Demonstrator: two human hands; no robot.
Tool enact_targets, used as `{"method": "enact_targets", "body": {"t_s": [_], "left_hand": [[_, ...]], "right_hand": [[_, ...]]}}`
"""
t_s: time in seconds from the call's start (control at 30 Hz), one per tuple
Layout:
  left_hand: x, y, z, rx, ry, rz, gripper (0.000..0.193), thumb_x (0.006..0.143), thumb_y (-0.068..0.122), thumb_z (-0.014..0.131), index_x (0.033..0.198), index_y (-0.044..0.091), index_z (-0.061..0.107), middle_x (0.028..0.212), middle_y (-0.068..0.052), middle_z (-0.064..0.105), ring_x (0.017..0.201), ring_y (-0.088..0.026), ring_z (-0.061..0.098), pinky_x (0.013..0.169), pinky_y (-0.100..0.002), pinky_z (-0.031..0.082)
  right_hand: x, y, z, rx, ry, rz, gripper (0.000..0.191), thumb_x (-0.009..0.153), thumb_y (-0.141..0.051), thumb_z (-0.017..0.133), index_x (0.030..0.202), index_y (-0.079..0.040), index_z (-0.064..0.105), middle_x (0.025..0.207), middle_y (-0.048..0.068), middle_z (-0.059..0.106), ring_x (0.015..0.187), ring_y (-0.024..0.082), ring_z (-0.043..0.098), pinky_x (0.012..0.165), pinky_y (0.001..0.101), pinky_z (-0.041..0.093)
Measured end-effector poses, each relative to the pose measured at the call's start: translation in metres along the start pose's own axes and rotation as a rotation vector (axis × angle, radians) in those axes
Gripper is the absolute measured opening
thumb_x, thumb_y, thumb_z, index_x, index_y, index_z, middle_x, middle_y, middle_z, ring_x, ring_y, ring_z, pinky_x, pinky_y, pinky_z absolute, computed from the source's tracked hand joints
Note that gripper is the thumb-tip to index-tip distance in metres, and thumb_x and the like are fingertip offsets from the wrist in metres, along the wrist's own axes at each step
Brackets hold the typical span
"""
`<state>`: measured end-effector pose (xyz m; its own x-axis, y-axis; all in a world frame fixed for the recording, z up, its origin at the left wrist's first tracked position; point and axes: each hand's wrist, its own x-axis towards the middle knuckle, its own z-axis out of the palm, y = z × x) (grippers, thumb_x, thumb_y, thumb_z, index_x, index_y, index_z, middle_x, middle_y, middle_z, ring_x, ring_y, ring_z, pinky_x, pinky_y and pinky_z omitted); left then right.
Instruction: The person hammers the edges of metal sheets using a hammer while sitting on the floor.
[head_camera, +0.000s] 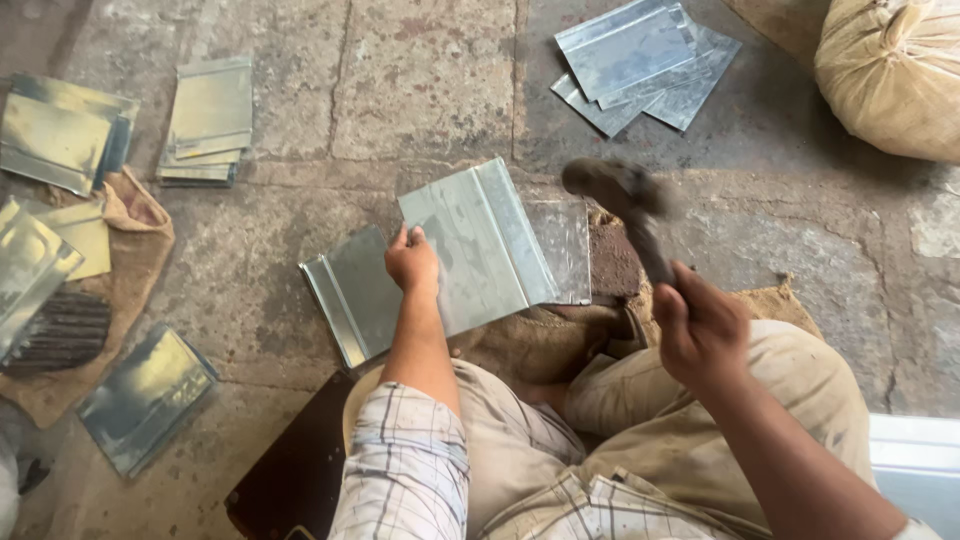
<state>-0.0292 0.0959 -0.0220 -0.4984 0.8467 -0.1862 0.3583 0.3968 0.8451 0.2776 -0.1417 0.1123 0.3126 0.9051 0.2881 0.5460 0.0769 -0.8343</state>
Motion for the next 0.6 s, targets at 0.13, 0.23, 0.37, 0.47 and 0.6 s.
{"method": "enact_targets", "body": {"t_s": [0.13,0.23,0.37,0.47,0.6], "left_hand": [[-0.001,0.002,-0.001,-0.018,0.003,0.016,0.039,0.097,0.024,0.066,0.129,0.003,0.068,0.125,-0.019,0.071,0.109,-0.031,0.072,0.093,-0.037,0.056],[-0.001,0.003,-0.003,-0.044,0.006,0.018,0.038,0.097,0.024,0.066,0.129,0.003,0.068,0.126,-0.019,0.071,0.109,-0.030,0.072,0.093,-0.036,0.056],[0.001,0.003,-0.003,-0.059,0.003,0.065,0.038,0.098,0.022,0.065,0.131,0.004,0.068,0.127,-0.020,0.071,0.111,-0.030,0.072,0.095,-0.035,0.056],[0.001,0.001,-0.003,-0.076,0.016,0.032,0.037,0.097,0.021,0.066,0.129,0.003,0.068,0.127,-0.020,0.071,0.111,-0.029,0.072,0.094,-0.034,0.056],[0.003,0.002,-0.003,-0.194,0.046,-0.041,0.037,0.095,0.019,0.067,0.128,0.002,0.068,0.130,-0.019,0.067,0.111,-0.028,0.071,0.093,-0.033,0.056]], "right_hand": [[-0.015,0.016,0.019,-0.144,0.104,-0.243,0.027,0.108,-0.035,0.058,0.118,-0.012,0.067,0.081,0.011,0.069,0.069,0.019,0.065,0.064,0.0325,0.051],[-0.020,0.029,0.038,-0.275,-0.389,0.467,0.040,0.096,-0.035,0.064,0.126,-0.009,0.071,0.069,0.018,0.071,0.055,0.026,0.068,0.055,0.0361,0.052],[-0.022,0.031,0.038,-0.307,-0.201,0.304,0.036,0.098,-0.034,0.065,0.119,-0.006,0.074,0.075,0.021,0.071,0.061,0.029,0.067,0.059,0.0389,0.052],[-0.023,0.028,0.031,-0.162,-0.157,0.342,0.039,0.096,-0.032,0.063,0.124,-0.006,0.071,0.072,0.021,0.070,0.057,0.032,0.068,0.055,0.0431,0.053],[-0.024,0.029,0.036,-0.257,-0.284,0.347,0.034,0.096,-0.031,0.067,0.119,-0.006,0.074,0.071,0.022,0.071,0.060,0.033,0.068,0.059,0.0418,0.053]]}}
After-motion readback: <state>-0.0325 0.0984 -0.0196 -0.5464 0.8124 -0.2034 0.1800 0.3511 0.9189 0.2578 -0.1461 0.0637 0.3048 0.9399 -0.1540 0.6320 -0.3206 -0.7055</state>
